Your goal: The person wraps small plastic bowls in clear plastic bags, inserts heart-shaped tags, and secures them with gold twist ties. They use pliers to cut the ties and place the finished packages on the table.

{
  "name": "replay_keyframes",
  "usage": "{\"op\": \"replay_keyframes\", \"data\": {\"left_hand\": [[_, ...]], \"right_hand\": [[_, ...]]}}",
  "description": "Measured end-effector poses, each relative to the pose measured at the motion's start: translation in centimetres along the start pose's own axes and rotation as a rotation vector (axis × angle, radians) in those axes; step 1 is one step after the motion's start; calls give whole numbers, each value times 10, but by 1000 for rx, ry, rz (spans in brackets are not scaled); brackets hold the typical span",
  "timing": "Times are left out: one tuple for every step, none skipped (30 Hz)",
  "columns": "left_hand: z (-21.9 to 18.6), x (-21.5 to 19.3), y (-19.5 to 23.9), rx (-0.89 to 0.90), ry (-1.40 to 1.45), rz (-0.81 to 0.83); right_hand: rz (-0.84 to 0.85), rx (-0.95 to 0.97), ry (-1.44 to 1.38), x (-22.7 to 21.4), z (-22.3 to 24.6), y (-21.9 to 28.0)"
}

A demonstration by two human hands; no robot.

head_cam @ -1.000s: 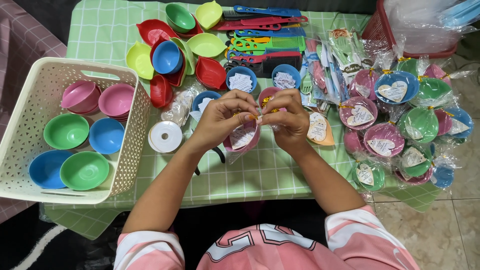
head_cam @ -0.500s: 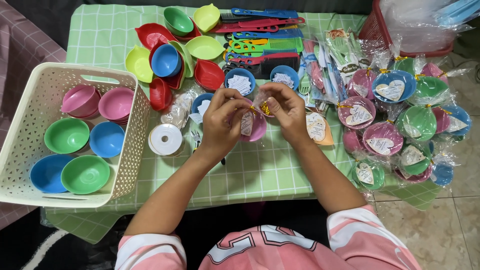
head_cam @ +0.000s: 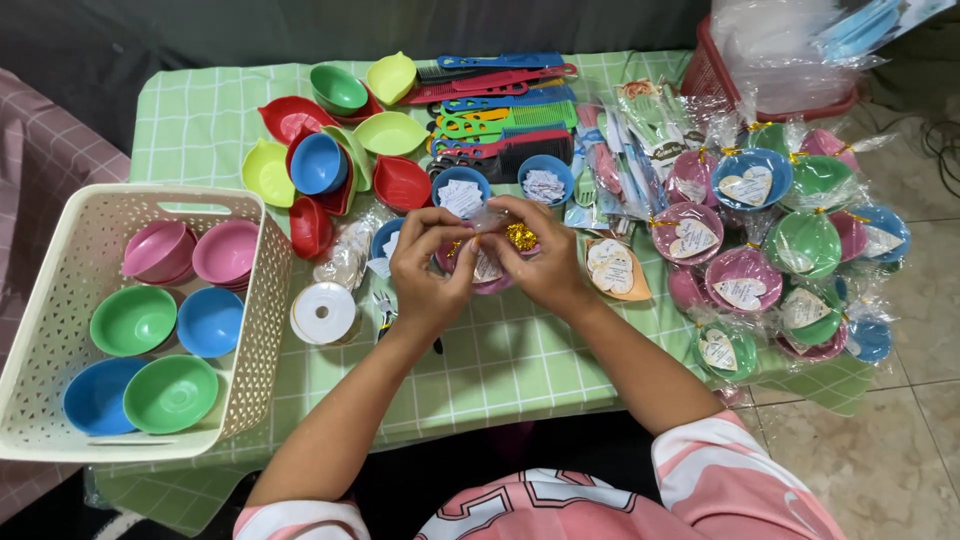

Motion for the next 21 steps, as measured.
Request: {"op": "replay_keyframes", "data": {"left_hand": [[-2,0,0,6,7,9],[-2,-1,-1,-1,3,0],[-3,-1,0,-10,0,-8],[1,0,2,-6,7,3],[6,1,4,-22,16,6],[11,1,5,-38,25,9],[13,3,7,-33,33,19],[15,3,8,-29,24,14],[17,2,10,-25,15,5],[17,3,9,-19,21,9],[16,4,9,-11,7,12],[16,4,9,-2,-8,14],[12,5,8,2,-6,15],[8,7,7,14,-23,33],[3,9,6,28,-40,52],[1,8,7,34,-39,53],[-3,5,8,69,-48,18],[-7,2,9,103,-57,-18],[-6,1,9,111,-51,-13],[-5,-4,9,113,-67,-48],[-3,-8,9,116,-81,-82]], "right_hand": [[-8,0,9,0,-2,1],[-4,-50,14,1,1,1],[0,-98,20,2,4,3],[-8,-95,30,1,6,2],[-7,-107,1,1,8,1],[-6,-118,-28,1,11,1],[-14,-117,-18,2,9,3],[-28,-119,-21,3,8,6],[-39,-124,-27,4,7,8],[-43,-127,-19,2,11,6],[-38,-131,-21,2,15,4],[-33,-134,-24,2,19,2],[-36,-137,-21,1,19,3],[-27,-156,-7,2,21,4],[-20,-177,8,3,23,4],[-23,-181,10,3,22,6],[-13,-178,9,3,20,6],[-4,-176,9,4,17,7],[-10,-180,17,5,17,8],[13,-206,85,8,19,8],[35,-232,155,12,21,9]]}}
Point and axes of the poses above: each hand's wrist, its own y-axis away from the middle knuckle, its own x-axis out of the palm, z = x × y, the point moved 10 cm from there along -y, towards the middle knuckle, and after that the axes turned 6 degrees about -x, right-handed, at the moved point
